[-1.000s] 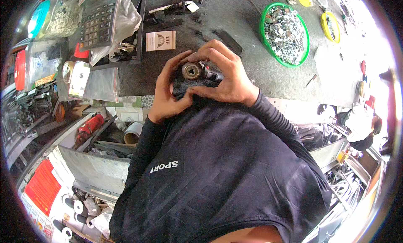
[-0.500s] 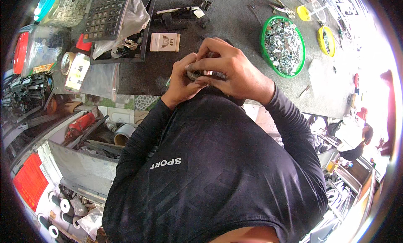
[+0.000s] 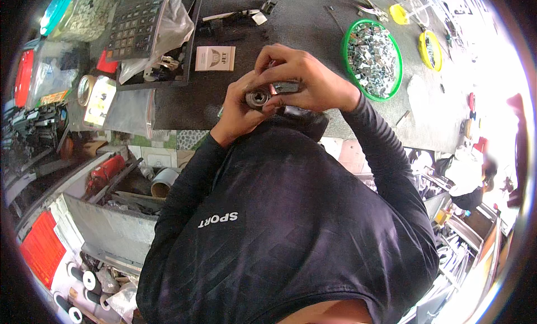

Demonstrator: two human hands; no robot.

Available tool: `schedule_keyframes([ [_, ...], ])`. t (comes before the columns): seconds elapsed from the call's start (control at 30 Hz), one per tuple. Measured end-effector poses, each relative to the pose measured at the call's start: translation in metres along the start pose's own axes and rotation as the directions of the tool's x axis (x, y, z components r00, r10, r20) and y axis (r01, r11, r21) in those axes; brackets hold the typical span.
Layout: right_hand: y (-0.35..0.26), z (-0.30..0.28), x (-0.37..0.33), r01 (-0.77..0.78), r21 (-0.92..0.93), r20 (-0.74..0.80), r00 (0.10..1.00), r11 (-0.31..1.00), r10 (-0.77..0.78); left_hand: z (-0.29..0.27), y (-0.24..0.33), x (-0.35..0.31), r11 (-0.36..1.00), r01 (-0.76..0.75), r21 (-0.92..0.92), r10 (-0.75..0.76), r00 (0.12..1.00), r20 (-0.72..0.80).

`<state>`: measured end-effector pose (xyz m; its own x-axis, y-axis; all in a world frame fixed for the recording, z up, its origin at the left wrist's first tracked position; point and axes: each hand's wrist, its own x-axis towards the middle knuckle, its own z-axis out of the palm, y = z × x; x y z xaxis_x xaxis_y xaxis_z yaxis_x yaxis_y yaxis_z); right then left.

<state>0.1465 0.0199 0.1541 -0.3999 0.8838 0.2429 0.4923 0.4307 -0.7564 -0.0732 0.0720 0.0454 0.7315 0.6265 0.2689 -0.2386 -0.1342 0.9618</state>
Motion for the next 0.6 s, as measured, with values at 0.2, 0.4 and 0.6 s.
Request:
schedule_keyframes([
  [0.2,0.01,-0.006,-0.002,-0.322,0.102,-0.153,0.93,0.941,0.335,0.003,0.006,0.004,0.99,0.14,-0.012,-0.14,0.99,0.0],
  [0.4,-0.016,0.037,0.009,-0.119,0.051,-0.341,0.931,0.992,0.129,-0.001,0.0,0.0,0.997,-0.001,0.077,0.003,0.999,-0.038],
  [0.6,0.007,0.033,0.002,-0.066,0.195,-0.202,0.974,0.979,0.106,-0.003,-0.008,-0.004,0.996,0.076,0.042,-0.075,0.997,-0.023],
])
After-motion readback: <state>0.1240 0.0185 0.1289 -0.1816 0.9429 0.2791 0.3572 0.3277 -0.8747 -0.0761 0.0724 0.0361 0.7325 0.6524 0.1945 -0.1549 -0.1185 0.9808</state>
